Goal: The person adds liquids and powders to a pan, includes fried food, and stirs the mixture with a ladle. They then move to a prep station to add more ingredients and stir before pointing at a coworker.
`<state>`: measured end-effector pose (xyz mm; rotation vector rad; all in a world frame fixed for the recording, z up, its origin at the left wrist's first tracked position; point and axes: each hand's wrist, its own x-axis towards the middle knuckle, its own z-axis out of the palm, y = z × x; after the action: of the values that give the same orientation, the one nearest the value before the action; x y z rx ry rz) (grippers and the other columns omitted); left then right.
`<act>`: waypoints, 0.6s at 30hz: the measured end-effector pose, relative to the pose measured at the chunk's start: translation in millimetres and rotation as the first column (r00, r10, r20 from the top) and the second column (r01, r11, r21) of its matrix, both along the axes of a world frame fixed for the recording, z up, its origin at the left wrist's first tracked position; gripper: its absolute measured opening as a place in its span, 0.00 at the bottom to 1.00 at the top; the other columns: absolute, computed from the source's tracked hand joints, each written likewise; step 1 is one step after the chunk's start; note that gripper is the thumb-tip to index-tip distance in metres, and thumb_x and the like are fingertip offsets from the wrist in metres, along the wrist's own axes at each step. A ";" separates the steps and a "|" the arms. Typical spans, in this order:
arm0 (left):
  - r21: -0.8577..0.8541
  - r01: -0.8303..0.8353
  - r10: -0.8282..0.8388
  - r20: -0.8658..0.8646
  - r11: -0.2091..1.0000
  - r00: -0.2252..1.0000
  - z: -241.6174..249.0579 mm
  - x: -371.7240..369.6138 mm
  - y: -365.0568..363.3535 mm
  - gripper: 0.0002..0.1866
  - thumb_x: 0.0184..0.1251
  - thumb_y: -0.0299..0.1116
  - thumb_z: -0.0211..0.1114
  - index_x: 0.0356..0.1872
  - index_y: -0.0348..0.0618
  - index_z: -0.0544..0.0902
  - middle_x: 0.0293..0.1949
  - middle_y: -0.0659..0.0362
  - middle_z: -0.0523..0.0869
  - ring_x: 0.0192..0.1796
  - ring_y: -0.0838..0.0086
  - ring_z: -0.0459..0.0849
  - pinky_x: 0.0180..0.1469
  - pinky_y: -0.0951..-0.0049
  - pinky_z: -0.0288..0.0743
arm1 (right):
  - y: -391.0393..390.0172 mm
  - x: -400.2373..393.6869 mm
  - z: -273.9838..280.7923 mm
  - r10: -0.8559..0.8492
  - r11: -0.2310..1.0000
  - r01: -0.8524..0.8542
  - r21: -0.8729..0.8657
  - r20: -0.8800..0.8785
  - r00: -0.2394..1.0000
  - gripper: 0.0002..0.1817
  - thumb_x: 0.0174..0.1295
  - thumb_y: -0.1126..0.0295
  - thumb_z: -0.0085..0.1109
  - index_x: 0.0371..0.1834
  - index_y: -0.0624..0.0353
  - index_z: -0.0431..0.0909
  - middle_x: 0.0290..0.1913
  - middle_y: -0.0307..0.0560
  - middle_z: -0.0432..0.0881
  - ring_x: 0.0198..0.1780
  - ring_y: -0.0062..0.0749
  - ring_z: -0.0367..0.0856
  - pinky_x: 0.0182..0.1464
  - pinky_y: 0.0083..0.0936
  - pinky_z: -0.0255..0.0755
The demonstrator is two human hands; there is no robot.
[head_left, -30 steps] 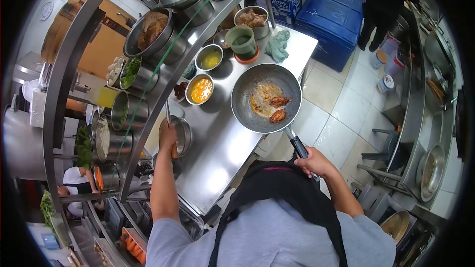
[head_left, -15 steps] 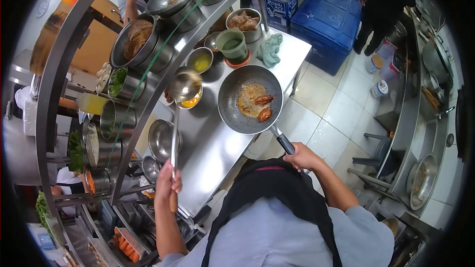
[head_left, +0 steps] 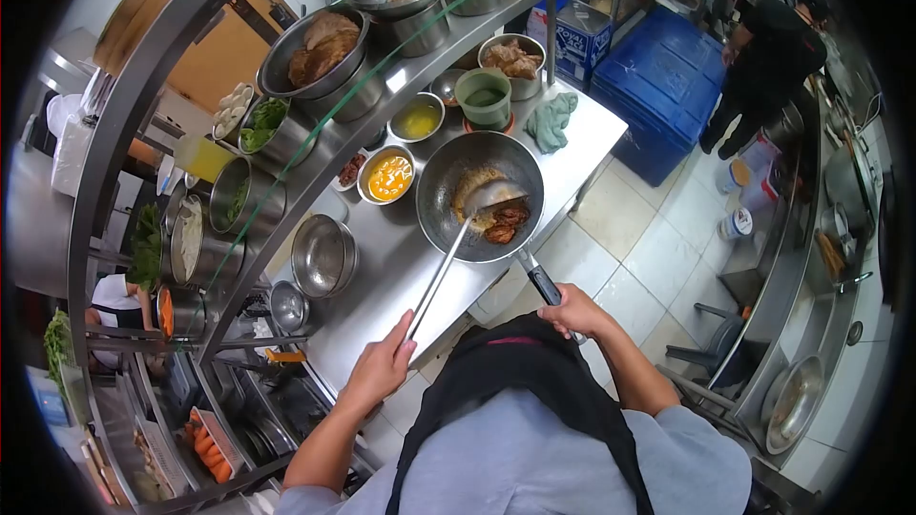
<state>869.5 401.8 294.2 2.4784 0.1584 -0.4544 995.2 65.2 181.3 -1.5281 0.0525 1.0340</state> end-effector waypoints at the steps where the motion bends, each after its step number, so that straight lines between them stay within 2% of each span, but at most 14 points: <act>1: 0.000 0.000 0.000 -0.005 1.000 1.000 1.6 10.2 -1.2 0.30 0.74 0.37 0.56 0.75 0.50 0.63 0.52 0.37 0.83 0.50 0.39 0.82 0.55 0.51 0.74 | -1.3 -0.5 -3.4 0.019 1.000 -0.018 -0.013 0.018 1.000 0.11 0.59 0.73 0.63 0.33 0.59 0.67 0.17 0.38 0.72 0.15 0.22 0.71 0.16 0.23 0.67; 4: 0.071 -0.054 0.060 -0.077 0.996 0.995 4.8 28.9 -0.9 0.29 0.73 0.35 0.56 0.75 0.51 0.64 0.50 0.38 0.84 0.46 0.39 0.83 0.51 0.49 0.75 | -0.2 -2.9 -7.6 0.043 0.998 -0.041 -0.037 0.045 0.998 0.11 0.59 0.73 0.63 0.32 0.59 0.67 0.16 0.39 0.72 0.14 0.23 0.72 0.16 0.24 0.67; 7: 0.159 0.163 -0.166 0.006 0.974 0.986 7.7 24.8 19.3 0.31 0.71 0.34 0.58 0.75 0.52 0.64 0.43 0.37 0.85 0.41 0.40 0.83 0.46 0.47 0.75 | -5.2 0.1 -1.0 0.052 0.998 -0.050 -0.044 0.061 0.997 0.11 0.59 0.72 0.62 0.33 0.59 0.67 0.16 0.40 0.72 0.14 0.24 0.72 0.16 0.24 0.67; 11: 0.137 0.276 -0.292 0.120 0.951 0.949 30.8 15.1 51.3 0.31 0.71 0.34 0.58 0.74 0.52 0.64 0.38 0.37 0.85 0.40 0.41 0.84 0.45 0.48 0.76 | -11.5 -3.9 2.2 0.063 0.997 -0.059 -0.053 0.083 0.995 0.09 0.60 0.72 0.61 0.33 0.60 0.68 0.15 0.39 0.72 0.13 0.24 0.71 0.16 0.24 0.66; 13: 0.199 0.104 -0.127 0.104 0.974 0.986 31.3 21.3 48.9 0.30 0.71 0.34 0.58 0.74 0.52 0.65 0.37 0.36 0.84 0.41 0.42 0.84 0.46 0.49 0.76 | -10.4 -6.9 5.4 0.078 0.994 -0.070 -0.079 0.102 0.992 0.09 0.60 0.72 0.60 0.34 0.60 0.68 0.15 0.39 0.72 0.13 0.24 0.71 0.16 0.24 0.66; 14: 0.152 0.024 -0.039 0.094 0.988 0.995 26.8 28.5 44.6 0.30 0.72 0.34 0.57 0.74 0.52 0.65 0.36 0.36 0.84 0.41 0.41 0.83 0.46 0.50 0.76 | -8.1 -8.6 6.8 0.099 0.990 -0.085 -0.109 0.128 0.987 0.08 0.60 0.72 0.60 0.34 0.60 0.69 0.15 0.39 0.71 0.13 0.23 0.71 0.16 0.24 0.66; 18: 0.054 -0.032 0.027 0.096 0.998 0.995 14.5 23.1 41.9 0.30 0.72 0.34 0.56 0.75 0.52 0.63 0.36 0.36 0.84 0.40 0.39 0.83 0.45 0.49 0.75 | 2.9 -8.2 5.7 0.061 0.995 -0.053 -0.086 0.097 0.993 0.08 0.61 0.73 0.58 0.35 0.60 0.68 0.15 0.39 0.71 0.13 0.23 0.70 0.16 0.24 0.66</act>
<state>892.6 443.8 308.7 2.5430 0.1710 -0.3230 987.0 68.1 187.0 -1.6632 -0.0187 1.0095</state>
